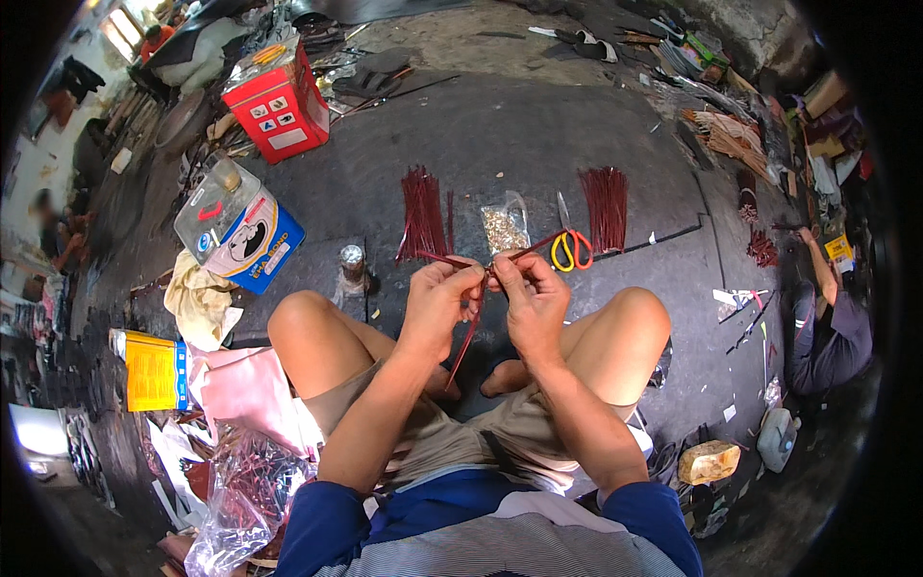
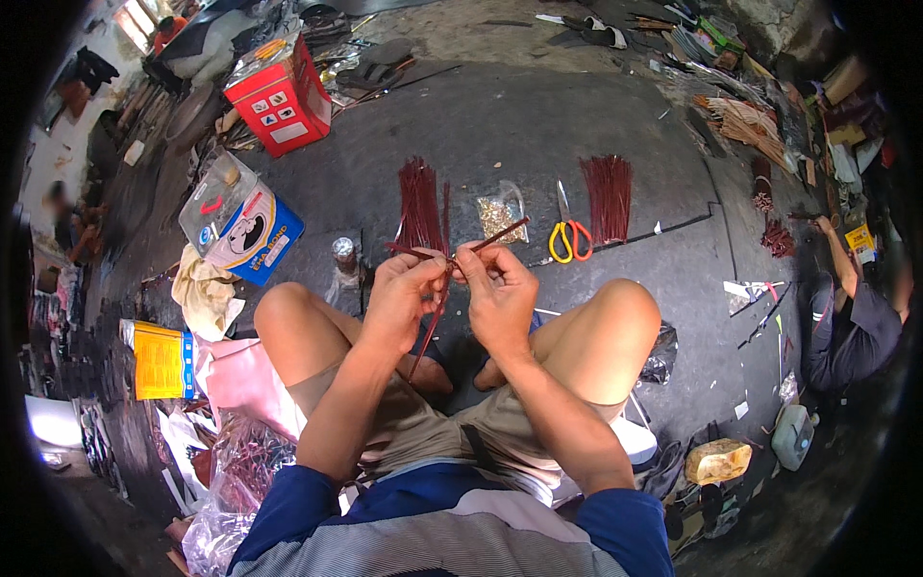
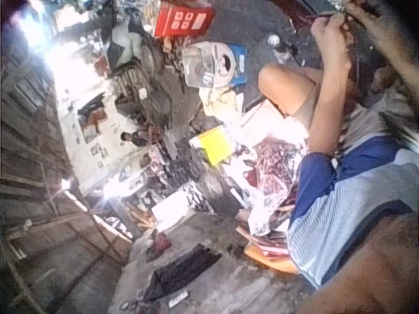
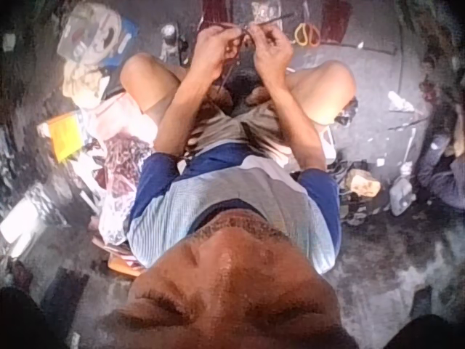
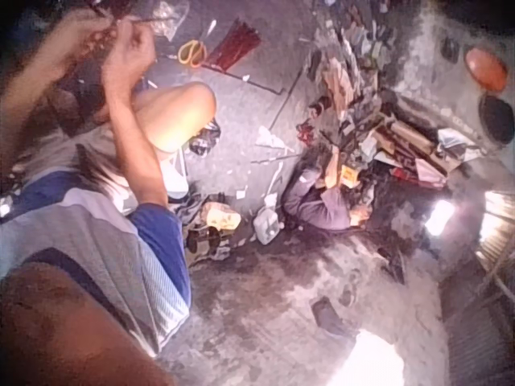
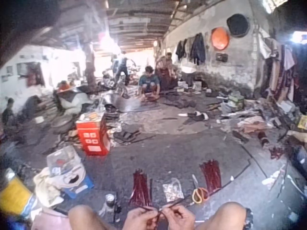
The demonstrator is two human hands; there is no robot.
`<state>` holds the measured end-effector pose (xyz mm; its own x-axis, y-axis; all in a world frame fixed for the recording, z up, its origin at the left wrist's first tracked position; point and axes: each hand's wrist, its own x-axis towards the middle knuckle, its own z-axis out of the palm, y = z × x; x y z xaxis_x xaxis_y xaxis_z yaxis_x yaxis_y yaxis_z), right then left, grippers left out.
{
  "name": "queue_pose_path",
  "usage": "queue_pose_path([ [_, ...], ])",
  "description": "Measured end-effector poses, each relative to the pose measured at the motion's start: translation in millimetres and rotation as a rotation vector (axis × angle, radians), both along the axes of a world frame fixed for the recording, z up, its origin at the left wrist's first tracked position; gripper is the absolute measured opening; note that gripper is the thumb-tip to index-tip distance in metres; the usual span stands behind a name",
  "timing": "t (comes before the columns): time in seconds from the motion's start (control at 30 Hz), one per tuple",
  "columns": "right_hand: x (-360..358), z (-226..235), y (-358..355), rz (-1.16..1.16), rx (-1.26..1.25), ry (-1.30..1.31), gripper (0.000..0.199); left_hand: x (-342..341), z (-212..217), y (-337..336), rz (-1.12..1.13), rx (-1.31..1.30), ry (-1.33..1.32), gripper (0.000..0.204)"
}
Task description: The person sits on the floor and assembles small decorative items by inserting tiny metallic pieces onto thin red sticks. They handle the sticks and metallic pieces by hand, repeatedly picking up components and attaching them to form small decorative units.
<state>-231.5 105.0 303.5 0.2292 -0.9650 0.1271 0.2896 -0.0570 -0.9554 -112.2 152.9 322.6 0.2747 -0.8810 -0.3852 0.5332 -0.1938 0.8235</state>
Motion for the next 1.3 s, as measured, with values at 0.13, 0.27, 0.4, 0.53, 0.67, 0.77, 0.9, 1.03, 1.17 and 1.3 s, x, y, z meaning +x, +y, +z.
queue_pose_path([
  [0.13,-2,1,-2,0.123,0.054,-0.043,0.009,-2,-4,1,0.153,-0.183,-0.221,0.005],
  [0.27,-5,3,1,0.102,-0.031,0.04,0.01,-8,-13,1,0.359,-0.284,-0.453,0.005],
  [0.4,-9,12,3,0.129,-0.293,0.237,0.017,-17,-12,8,0.366,-0.299,-0.426,0.008],
  [0.53,-13,26,4,0.08,-0.379,0.312,0.02,-18,-9,19,0.255,-0.326,-0.49,0.018],
  [0.67,-12,25,1,0.009,-0.268,0.351,0.018,-17,-5,24,0.141,-0.298,-0.484,0.024],
  [0.77,-11,24,-2,0.033,-0.199,0.344,0.015,-17,-10,24,0.12,-0.333,-0.441,0.025],
  [0.9,-11,16,-10,0.046,-0.322,0.424,0.014,-19,-20,21,0.194,-0.361,-0.363,0.02],
  [1.03,-12,25,3,0.183,-0.009,0.403,0.013,-17,-20,18,0.351,-0.234,-0.334,0.018],
  [1.17,-13,21,4,0.351,0.115,0.325,0.013,-14,-17,18,0.371,-0.2,-0.364,0.017],
  [1.3,-12,23,3,0.324,-0.122,0.412,0.011,-5,-23,17,0.356,-0.248,-0.388,0.015],
])
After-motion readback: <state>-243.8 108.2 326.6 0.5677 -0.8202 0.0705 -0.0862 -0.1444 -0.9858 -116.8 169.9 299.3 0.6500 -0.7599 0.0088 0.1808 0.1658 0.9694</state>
